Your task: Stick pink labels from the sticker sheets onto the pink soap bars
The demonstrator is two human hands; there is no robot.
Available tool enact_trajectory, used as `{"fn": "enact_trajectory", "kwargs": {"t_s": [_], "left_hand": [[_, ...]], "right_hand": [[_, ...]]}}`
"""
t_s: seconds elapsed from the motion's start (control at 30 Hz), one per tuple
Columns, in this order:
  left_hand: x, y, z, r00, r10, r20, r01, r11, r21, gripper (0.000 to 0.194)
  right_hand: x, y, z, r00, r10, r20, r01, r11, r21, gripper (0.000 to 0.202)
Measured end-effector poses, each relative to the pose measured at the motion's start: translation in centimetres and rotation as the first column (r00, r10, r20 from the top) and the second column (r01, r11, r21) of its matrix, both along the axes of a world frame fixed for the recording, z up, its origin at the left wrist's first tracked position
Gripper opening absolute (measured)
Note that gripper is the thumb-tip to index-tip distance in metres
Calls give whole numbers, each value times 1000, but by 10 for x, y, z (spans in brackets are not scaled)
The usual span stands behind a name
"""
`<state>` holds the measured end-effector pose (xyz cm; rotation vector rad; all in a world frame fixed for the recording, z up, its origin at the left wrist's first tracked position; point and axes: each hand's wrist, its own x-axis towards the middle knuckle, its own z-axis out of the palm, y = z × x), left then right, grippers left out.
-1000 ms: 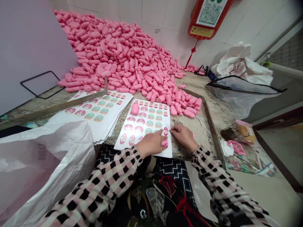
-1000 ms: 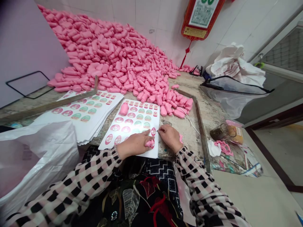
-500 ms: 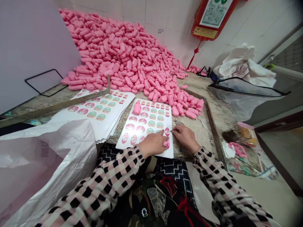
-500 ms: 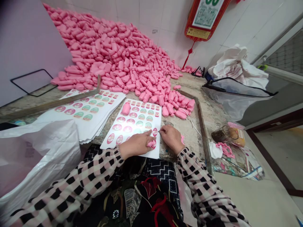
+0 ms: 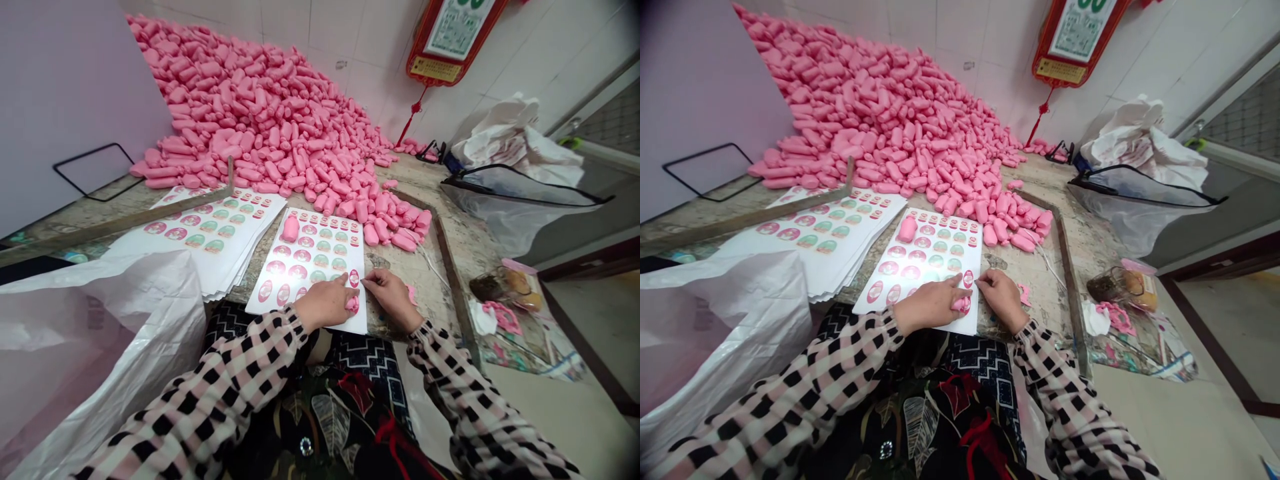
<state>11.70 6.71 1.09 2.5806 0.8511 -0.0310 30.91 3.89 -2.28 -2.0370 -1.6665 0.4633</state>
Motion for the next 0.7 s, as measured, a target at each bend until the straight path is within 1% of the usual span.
{"fn": "enact_trajectory", "kwargs": {"t_s": [0.1, 0.2, 0.27, 0.37, 0.53, 0.63, 0.7], "left_hand": [[1, 1, 0, 1000, -13, 2, 13, 1000, -1, 46], [1, 1, 1, 1000, -18, -5, 18, 1000, -5, 47], [1, 1, 2, 1000, -15, -11, 15, 1000, -7, 47], [1, 0, 3, 1000, -6, -12, 6, 1000, -8, 47], [0, 0, 2, 1000, -9, -5, 9, 1000, -14, 49], [1, 0, 2, 1000, -5, -9, 5, 1000, -17, 49], [1, 0, 2, 1000, 0, -15, 0, 1000, -21, 48]], "right_hand": [[-7, -3, -5, 996, -84, -7, 84, 996, 21, 23], [-10, -4, -4, 993, -120, -1, 120, 992, 27, 23], [-9, -3, -1, 994, -107, -2, 107, 994, 18, 21], [-4, 0, 4, 998, -56, -19, 56, 998, -11, 18], [3, 3, 8, 996, 6, -92, -11, 999, -50, 17], [3, 3, 8, 989, 22, -146, -31, 998, -59, 16], [3, 4, 7, 982, 10, -187, -24, 997, -72, 17]]}}
